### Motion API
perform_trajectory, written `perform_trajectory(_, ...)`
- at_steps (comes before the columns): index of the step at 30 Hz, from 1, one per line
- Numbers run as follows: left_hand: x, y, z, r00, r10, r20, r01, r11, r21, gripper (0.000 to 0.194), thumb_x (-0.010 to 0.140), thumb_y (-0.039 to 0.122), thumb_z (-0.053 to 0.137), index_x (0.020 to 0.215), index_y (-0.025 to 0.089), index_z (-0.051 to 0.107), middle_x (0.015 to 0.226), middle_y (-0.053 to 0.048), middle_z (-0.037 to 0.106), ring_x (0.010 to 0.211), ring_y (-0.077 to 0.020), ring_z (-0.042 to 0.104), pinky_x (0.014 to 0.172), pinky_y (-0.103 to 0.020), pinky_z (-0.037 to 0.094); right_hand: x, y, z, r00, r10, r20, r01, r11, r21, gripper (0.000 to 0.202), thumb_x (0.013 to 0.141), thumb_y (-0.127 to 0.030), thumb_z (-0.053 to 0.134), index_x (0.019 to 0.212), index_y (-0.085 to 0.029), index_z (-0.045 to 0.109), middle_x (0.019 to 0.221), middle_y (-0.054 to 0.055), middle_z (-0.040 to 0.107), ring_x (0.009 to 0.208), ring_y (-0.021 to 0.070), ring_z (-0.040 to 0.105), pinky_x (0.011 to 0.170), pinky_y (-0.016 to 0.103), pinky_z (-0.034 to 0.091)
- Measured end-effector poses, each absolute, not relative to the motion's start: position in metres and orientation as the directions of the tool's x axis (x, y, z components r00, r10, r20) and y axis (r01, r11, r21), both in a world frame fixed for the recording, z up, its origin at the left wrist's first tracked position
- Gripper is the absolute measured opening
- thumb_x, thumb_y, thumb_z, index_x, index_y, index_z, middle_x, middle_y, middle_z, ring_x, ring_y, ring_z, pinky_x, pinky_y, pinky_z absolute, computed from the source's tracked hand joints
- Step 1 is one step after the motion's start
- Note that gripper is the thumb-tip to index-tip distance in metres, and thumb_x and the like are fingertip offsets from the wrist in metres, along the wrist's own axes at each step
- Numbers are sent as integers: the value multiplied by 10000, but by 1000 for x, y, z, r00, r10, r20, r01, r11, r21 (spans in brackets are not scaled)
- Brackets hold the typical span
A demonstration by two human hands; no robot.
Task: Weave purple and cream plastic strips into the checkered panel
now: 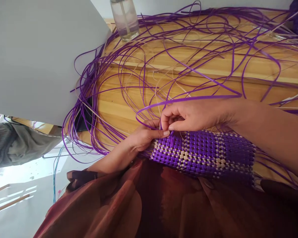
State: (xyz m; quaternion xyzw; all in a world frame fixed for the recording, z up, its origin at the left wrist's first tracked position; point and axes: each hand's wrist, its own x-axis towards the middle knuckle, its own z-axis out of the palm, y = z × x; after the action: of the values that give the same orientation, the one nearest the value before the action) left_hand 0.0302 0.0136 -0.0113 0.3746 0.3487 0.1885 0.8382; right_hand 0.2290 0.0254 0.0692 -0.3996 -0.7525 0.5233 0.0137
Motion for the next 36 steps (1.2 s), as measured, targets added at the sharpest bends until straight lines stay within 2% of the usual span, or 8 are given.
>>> perform_trajectory(7, 32, 17, -16, 736, 527, -426, -58, 676, 735, 295, 601, 233, 840, 833, 123, 695, 776, -37, 686, 704, -138, 625, 745, -283, 476, 230, 19, 55, -642, 673, -368, 557, 79, -827, 156, 736, -134, 607, 878, -187, 641, 883, 2, 693, 763, 128, 597, 667, 235, 441)
perform_trajectory(15, 31, 18, -17, 755, 565, -332, -24, 530, 848, 313, 668, 327, 809, 885, 140, 683, 829, -38, 669, 763, -149, 606, 767, -291, 466, 226, 11, 64, -564, 722, -401, 684, 137, -716, 121, 771, -207, 594, 850, -198, 684, 763, -6, 667, 649, 122, 546, 596, 244, 382)
perform_trajectory(18, 28, 18, -11, 723, 636, -271, 48, 345, 937, 279, 753, 385, 739, 909, 162, 678, 808, -14, 640, 708, -123, 551, 704, -257, 431, 228, 9, 63, -538, 723, -434, 721, 128, -681, 103, 767, -236, 589, 799, -194, 677, 694, -16, 640, 598, 113, 521, 549, 241, 346)
perform_trajectory(21, 17, 14, 1, 666, 724, -177, 245, 12, 969, 296, 900, 425, 558, 806, 160, 648, 699, 4, 562, 653, -110, 473, 652, -245, 382, 230, 10, 60, -512, 727, -457, 729, 88, -679, 101, 755, -258, 596, 770, -184, 663, 659, -20, 613, 579, 109, 506, 523, 234, 341)
perform_trajectory(25, 3, 2, 15, 592, 805, -46, 443, -277, 853, 307, 960, 384, 456, 859, 171, 652, 768, -23, 617, 722, -136, 541, 702, -254, 411, 229, 13, 56, -548, 690, -473, 686, 47, -726, 134, 744, -233, 584, 804, -189, 696, 684, -23, 642, 586, 105, 528, 532, 227, 362)
perform_trajectory(30, -7, -11, 15, 634, 743, 213, 444, -576, 687, 201, 945, 259, 476, 906, 187, 659, 925, -75, 677, 870, -178, 595, 799, -299, 460, 224, 14, 60, -515, 703, -490, 722, 48, -690, 176, 741, -204, 575, 821, -192, 731, 692, -22, 659, 599, 102, 537, 560, 227, 363)
perform_trajectory(33, -12, -13, 12, 653, 701, 287, 443, -660, 606, 163, 926, 208, 495, 883, 188, 651, 932, -74, 683, 888, -180, 583, 820, -311, 459, 224, 10, 62, -468, 749, -469, 752, 59, -656, 155, 736, -199, 583, 802, -192, 723, 659, -31, 637, 576, 92, 515, 556, 229, 348)
perform_trajectory(36, -17, -13, 11, 656, 740, 150, 467, -554, 689, 196, 938, 230, 486, 839, 172, 645, 845, -64, 655, 814, -166, 571, 768, -298, 452, 224, 6, 62, -482, 766, -424, 738, 95, -668, 135, 743, -196, 573, 789, -192, 700, 652, -37, 623, 582, 91, 517, 546, 226, 344)
